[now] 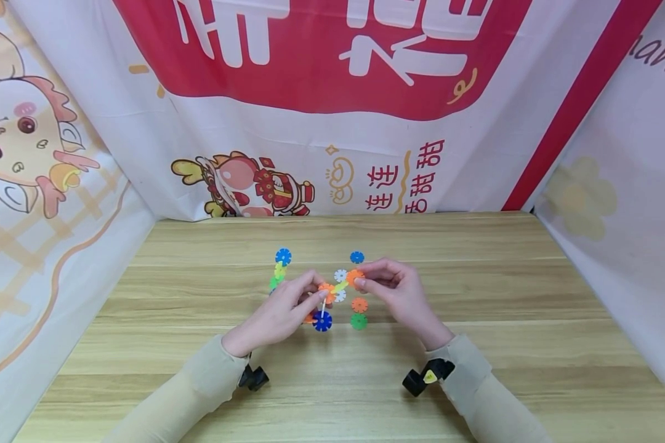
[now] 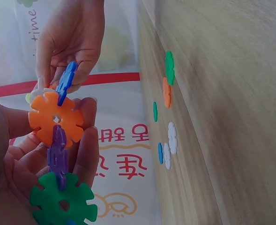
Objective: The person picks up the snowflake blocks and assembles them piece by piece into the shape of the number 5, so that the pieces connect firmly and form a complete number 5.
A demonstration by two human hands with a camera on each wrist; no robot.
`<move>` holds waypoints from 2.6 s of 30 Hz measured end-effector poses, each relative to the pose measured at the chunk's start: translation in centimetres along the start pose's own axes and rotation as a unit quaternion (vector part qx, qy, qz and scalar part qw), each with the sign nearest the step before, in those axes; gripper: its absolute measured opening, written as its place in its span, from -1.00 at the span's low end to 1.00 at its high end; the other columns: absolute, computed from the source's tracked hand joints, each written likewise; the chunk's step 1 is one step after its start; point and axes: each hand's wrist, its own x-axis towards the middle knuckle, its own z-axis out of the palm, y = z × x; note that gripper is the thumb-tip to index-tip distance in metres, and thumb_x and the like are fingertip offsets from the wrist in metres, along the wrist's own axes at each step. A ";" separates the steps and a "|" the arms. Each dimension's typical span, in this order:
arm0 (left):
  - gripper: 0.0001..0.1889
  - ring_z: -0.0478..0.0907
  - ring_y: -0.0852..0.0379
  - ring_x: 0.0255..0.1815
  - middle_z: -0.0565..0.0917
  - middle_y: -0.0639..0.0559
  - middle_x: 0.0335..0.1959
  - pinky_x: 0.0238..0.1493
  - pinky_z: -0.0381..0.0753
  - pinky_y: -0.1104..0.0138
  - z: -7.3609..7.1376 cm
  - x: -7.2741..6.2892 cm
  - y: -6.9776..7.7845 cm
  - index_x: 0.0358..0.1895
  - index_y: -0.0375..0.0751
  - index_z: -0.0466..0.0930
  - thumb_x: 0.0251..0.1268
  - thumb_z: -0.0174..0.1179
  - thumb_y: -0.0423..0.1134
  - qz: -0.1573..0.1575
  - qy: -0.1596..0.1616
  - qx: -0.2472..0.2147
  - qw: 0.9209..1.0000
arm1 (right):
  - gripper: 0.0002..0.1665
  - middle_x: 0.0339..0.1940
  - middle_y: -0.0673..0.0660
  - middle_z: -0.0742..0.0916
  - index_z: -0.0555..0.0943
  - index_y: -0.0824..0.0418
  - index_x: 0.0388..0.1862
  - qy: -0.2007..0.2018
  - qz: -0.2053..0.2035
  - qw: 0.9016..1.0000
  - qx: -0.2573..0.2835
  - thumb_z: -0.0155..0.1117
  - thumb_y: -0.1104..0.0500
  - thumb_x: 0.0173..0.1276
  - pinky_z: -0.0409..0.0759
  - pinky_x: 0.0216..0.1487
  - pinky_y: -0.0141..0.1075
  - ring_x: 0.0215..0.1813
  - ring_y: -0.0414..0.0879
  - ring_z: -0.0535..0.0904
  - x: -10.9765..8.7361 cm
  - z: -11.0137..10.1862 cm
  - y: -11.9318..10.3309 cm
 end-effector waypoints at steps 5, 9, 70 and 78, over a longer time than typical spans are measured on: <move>-0.89 0.56 0.20 -0.47 0.61 0.20 -0.42 -0.45 0.57 0.30 0.1 0.1 0.0 -0.07 -0.06 0.53 0.65 0.03 -0.17 0.000 0.003 0.002 1.000 | -0.76 -0.09 0.22 0.79 0.67 0.39 -0.02 0.005 0.009 1.000 -0.002 0.42 0.34 0.37 0.72 -0.10 -0.17 -0.15 0.01 0.76 0.0 0.2 0.2; -0.90 0.57 0.19 -0.45 0.61 0.20 -0.41 -0.41 0.60 0.30 0.2 0.2 0.0 -0.07 -0.08 0.55 0.63 0.06 -0.19 -0.004 0.012 -0.004 1.000 | -0.77 -0.09 0.20 0.78 0.68 0.39 -0.04 0.016 0.016 1.000 -0.009 0.42 0.31 0.38 0.73 -0.11 -0.19 -0.16 -0.02 0.75 0.0 0.4 0.4; -0.78 0.66 -0.13 -0.58 0.55 -0.06 -0.50 -0.56 0.67 0.01 -0.1 0.4 0.4 0.05 -0.02 0.57 0.68 -0.04 -0.07 -0.097 0.031 -0.095 0.990 | -0.81 -0.29 -0.02 0.70 0.68 0.09 -0.18 -0.151 0.134 0.943 -0.266 0.54 0.20 0.29 0.63 -0.25 -0.23 -0.25 -0.06 0.59 1.3 -0.6 4.2; -0.76 0.64 -0.13 -0.58 0.56 -0.07 -0.48 -0.50 0.68 -0.07 -0.2 0.3 0.6 0.04 -0.07 0.58 0.67 -0.03 -0.06 -0.104 0.034 -0.098 0.989 | -0.85 -0.22 -0.04 0.77 0.78 0.11 -0.14 -0.067 0.046 0.981 -0.174 0.51 0.15 0.33 0.70 -0.14 -0.22 -0.18 -0.05 0.69 0.9 -0.2 1.9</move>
